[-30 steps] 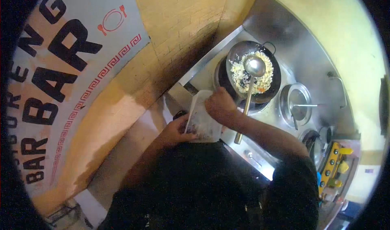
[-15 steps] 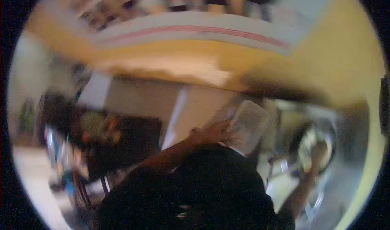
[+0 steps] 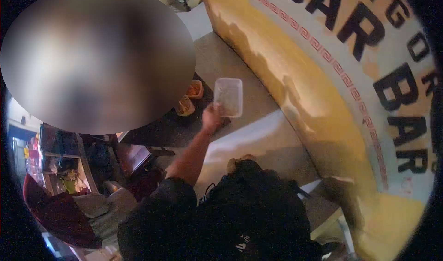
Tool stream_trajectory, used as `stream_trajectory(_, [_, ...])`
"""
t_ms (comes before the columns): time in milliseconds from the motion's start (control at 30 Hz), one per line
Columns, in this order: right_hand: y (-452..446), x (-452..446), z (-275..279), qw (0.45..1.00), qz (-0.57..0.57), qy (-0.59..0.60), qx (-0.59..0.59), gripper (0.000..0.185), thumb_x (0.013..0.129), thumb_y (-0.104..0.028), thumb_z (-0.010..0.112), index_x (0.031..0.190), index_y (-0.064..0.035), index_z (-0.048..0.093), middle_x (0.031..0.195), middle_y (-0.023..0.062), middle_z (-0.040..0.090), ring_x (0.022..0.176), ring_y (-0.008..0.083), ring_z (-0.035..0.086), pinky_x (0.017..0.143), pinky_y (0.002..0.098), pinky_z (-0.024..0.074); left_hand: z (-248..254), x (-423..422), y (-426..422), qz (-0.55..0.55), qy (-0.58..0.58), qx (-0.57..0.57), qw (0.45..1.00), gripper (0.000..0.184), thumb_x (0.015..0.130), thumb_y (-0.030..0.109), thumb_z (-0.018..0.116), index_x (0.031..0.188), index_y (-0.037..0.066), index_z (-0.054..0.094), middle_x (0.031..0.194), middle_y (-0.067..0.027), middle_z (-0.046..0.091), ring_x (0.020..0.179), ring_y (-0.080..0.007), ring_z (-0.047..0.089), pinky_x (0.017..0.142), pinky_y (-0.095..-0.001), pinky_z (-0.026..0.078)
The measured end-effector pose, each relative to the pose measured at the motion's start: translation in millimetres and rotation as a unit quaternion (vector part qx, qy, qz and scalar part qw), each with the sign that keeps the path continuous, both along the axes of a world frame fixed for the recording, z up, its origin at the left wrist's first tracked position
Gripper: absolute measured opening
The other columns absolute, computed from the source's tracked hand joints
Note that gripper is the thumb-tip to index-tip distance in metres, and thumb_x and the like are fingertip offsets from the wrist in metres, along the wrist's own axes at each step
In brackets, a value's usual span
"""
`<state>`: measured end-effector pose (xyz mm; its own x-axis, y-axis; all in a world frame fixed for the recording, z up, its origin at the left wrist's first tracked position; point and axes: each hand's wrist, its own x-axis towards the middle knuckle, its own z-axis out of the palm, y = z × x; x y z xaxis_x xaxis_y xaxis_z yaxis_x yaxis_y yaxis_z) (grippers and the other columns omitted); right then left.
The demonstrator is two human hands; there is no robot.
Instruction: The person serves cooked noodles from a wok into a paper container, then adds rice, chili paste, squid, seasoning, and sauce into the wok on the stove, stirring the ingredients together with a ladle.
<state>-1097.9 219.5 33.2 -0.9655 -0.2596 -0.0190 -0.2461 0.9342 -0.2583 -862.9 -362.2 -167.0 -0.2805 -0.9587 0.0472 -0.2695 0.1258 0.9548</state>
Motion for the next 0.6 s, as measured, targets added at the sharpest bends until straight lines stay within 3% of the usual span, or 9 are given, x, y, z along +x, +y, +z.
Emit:
stream_trajectory(67, [-28.1,-20.4,9.5,1.0,0.006,0.012,-0.003,0.037,0.078,-0.031,0.063,0.102,-0.0035,0.059,0.1,0.0185,0.061,0.092,0.0311,0.061,0.08,0.0418,0.0497,8.7,16.3,-70.0,0.049,0.014,-0.058,0.997,0.034,0.093,0.033,0.052,0.088,0.002,0.062,0.069,-0.0043,0.061,0.063,-0.0157,0.059,0.054,-0.0336,0.047])
stream_trajectory(133, [-51.5,-35.4,14.3,1.0,0.009,0.017,-0.007,0.037,0.078,-0.031,0.063,0.103,-0.0034,0.059,0.101,0.0187,0.061,0.093,0.0312,0.06,0.08,0.0419,0.0496,2.5,41.5,-142.5,0.106,0.13,0.04,0.985,0.036,0.093,0.034,0.052,0.085,0.001,0.063,0.07,-0.0047,0.062,0.064,-0.0191,0.059,0.054,-0.0362,0.047])
stream_trajectory(167, [-56.4,-36.0,14.6,1.0,0.005,0.017,-0.003,0.038,0.079,-0.031,0.063,0.103,-0.0033,0.059,0.101,0.0188,0.06,0.094,0.0313,0.06,0.081,0.042,0.0495,-4.1,57.9,-178.7,0.171,-0.009,-0.003,0.985,0.033,0.092,0.034,0.052,0.089,0.003,0.063,0.073,-0.0048,0.063,0.063,-0.0202,0.058,0.053,-0.0366,0.046])
stream_trajectory(233, [-63.2,-37.0,13.6,1.0,-0.007,0.016,0.008,0.038,0.079,-0.032,0.063,0.104,-0.0032,0.059,0.102,0.0191,0.06,0.095,0.0314,0.06,0.081,0.0421,0.0493,-58.6,101.0,-265.4,0.217,-0.025,0.052,0.974,0.031,0.091,0.036,0.052,0.098,0.007,0.06,0.079,-0.0042,0.063,0.062,-0.0225,0.058,0.052,-0.0374,0.046])
stream_trajectory(267, [-61.5,-34.4,12.2,1.0,-0.017,0.014,0.016,0.039,0.079,-0.032,0.063,0.104,-0.0031,0.059,0.103,0.0192,0.06,0.095,0.0314,0.06,0.082,0.0421,0.0492,-88.8,120.1,-304.5,0.198,0.1,0.146,0.964,0.032,0.09,0.038,0.052,0.104,0.01,0.058,0.082,-0.0034,0.062,0.062,-0.0237,0.057,0.051,-0.0378,0.046])
stream_trajectory(433, [-26.5,-4.7,-0.1,0.994,-0.094,0.0,0.064,0.04,0.08,-0.033,0.062,0.106,-0.0028,0.059,0.105,0.0197,0.059,0.098,0.0316,0.059,0.083,0.0424,0.0487,-50.6,118.8,-332.3,0.253,-0.095,0.207,0.94,0.033,0.09,0.038,0.052,0.103,0.009,0.059,0.083,-0.0045,0.063,0.065,-0.0232,0.058,0.055,-0.0373,0.046])
stream_trajectory(533, [13.4,17.1,-4.1,0.986,-0.143,0.0,0.087,0.041,0.08,-0.033,0.062,0.107,-0.0026,0.058,0.107,0.0201,0.059,0.099,0.0317,0.058,0.084,0.0425,0.0484,-35.9,107.2,-343.6,0.24,-0.216,0.147,0.935,0.033,0.09,0.039,0.052,0.102,0.008,0.06,0.084,-0.0051,0.063,0.067,-0.0229,0.058,0.057,-0.037,0.046])
stream_trajectory(600, [44.4,40.3,-4.8,0.977,-0.184,0.003,0.105,0.042,0.081,-0.034,0.062,0.108,-0.0024,0.058,0.108,0.0203,0.058,0.1,0.0318,0.058,0.084,0.0426,0.0482,-20.0,95.7,-360.0,0.205,-0.302,0.01,0.931,0.034,0.09,0.039,0.052,0.101,0.008,0.06,0.084,-0.0056,0.063,0.068,-0.0227,0.058,0.059,-0.0368,0.045])
